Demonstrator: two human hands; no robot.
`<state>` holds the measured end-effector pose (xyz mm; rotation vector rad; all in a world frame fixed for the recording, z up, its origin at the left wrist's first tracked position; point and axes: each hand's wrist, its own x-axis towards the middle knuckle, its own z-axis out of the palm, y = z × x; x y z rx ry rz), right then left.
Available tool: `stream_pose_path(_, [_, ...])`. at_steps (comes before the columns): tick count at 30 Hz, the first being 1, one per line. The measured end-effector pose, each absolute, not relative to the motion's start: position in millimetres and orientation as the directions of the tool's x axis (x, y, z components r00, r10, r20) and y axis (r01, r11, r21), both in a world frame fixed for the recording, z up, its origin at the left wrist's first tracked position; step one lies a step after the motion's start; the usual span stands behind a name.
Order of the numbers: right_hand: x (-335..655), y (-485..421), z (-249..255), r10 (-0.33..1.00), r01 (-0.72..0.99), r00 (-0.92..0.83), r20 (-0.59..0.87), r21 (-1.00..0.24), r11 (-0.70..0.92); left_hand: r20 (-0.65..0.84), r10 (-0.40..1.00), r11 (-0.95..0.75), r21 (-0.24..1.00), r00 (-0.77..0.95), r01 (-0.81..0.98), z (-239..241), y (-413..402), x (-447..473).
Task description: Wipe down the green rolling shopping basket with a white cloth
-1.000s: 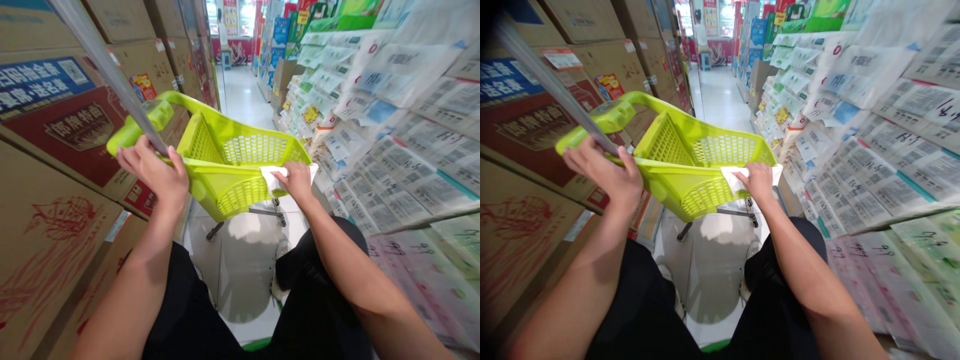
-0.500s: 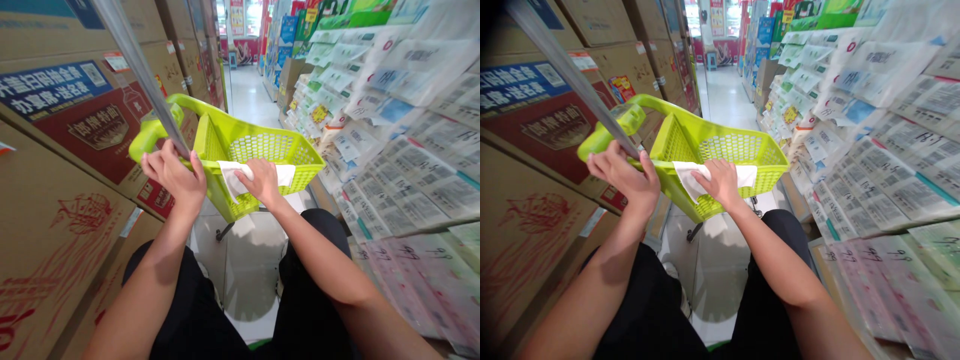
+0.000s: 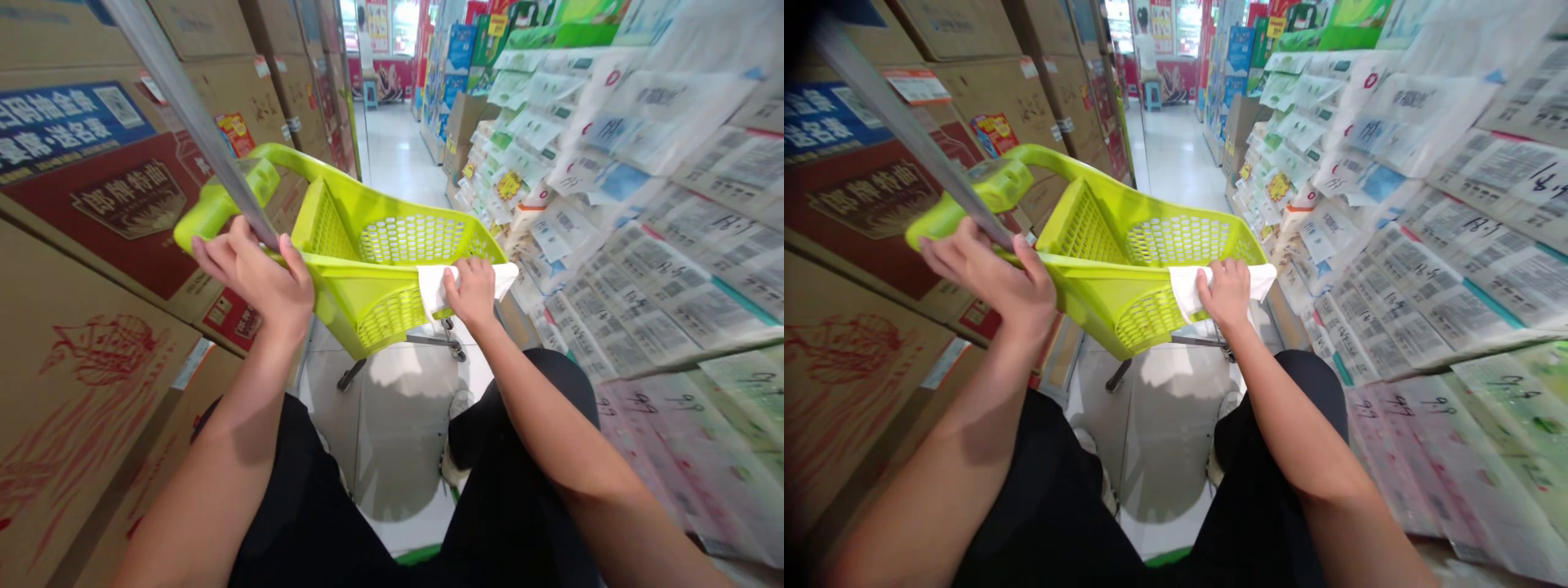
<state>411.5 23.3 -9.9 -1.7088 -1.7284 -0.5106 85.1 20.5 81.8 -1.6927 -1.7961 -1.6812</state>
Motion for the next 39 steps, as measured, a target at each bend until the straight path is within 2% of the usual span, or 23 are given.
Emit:
stream_pose_path(3, [380.0, 18.8, -9.3, 0.701, 0.969, 0.078, 0.709, -0.218, 0.113, 0.684, 0.640, -0.287, 0.635, -0.350, 0.718, 80.4, 19.3, 96.0])
stream_pose_path(6, [334.6, 10.9, -2.7, 0.707, 0.938, 0.001, 0.707, -0.247, 0.245, 0.637, 0.714, -0.298, 0.653, -0.292, 0.696, 80.1, 18.4, 105.1])
stream_pose_path(9, [302.3, 4.2, 7.3, 0.710, 0.887, -0.096, 0.698, -0.264, 0.379, 0.668, 0.683, -0.289, 0.618, -0.295, 0.731, 78.8, 20.4, 106.7])
stream_pose_path(14, [317.7, 2.9, 18.4, 0.711, 0.830, -0.356, 0.606, -0.145, 0.539, 0.736, 0.611, -0.338, 0.575, -0.291, 0.745, 77.0, 34.0, 86.1])
stream_pose_path(16, [340.0, 4.0, 17.6, 0.733, 0.847, -0.366, 0.573, -0.122, 0.518, 0.744, 0.612, -0.409, 0.588, -0.268, 0.698, 76.9, 43.0, 72.4])
stream_pose_path(22, [404.0, 9.4, 1.9, 0.819, 0.960, -0.169, 0.548, -0.096, 0.262, 0.781, 0.578, -0.494, 0.565, -0.237, 0.661, 75.4, 66.3, 46.3])
stream_pose_path(26, [413.6, 15.0, -5.3, 0.819, 0.981, -0.038, 0.573, -0.137, 0.141, 0.797, 0.558, -0.536, 0.558, -0.231, 0.633, 71.4, 66.5, 55.6])
stream_pose_path(28, [404.3, 16.3, -3.9, 0.806, 0.976, -0.004, 0.592, -0.174, 0.133, 0.802, 0.546, -0.552, 0.561, -0.241, 0.617, 68.3, 63.5, 64.7])
stream_pose_path(30, [387.4, 15.8, 1.3, 0.807, 0.950, -0.077, 0.586, -0.203, 0.238, 0.800, 0.538, -0.550, 0.571, -0.265, 0.609, 64.7, 59.6, 74.5])
stream_pose_path(34, [343.4, 11.6, 16.9, 0.747, 0.797, -0.341, 0.571, -0.246, 0.551, 0.792, 0.533, -0.515, 0.583, -0.298, 0.629, 58.5, 47.5, 92.4])
stream_pose_path(39, [315.2, 14.6, 29.3, 0.701, 0.724, -0.396, 0.593, -0.269, 0.636, 0.782, 0.571, -0.496, 0.571, -0.249, 0.655, 59.3, 34.4, 98.1])
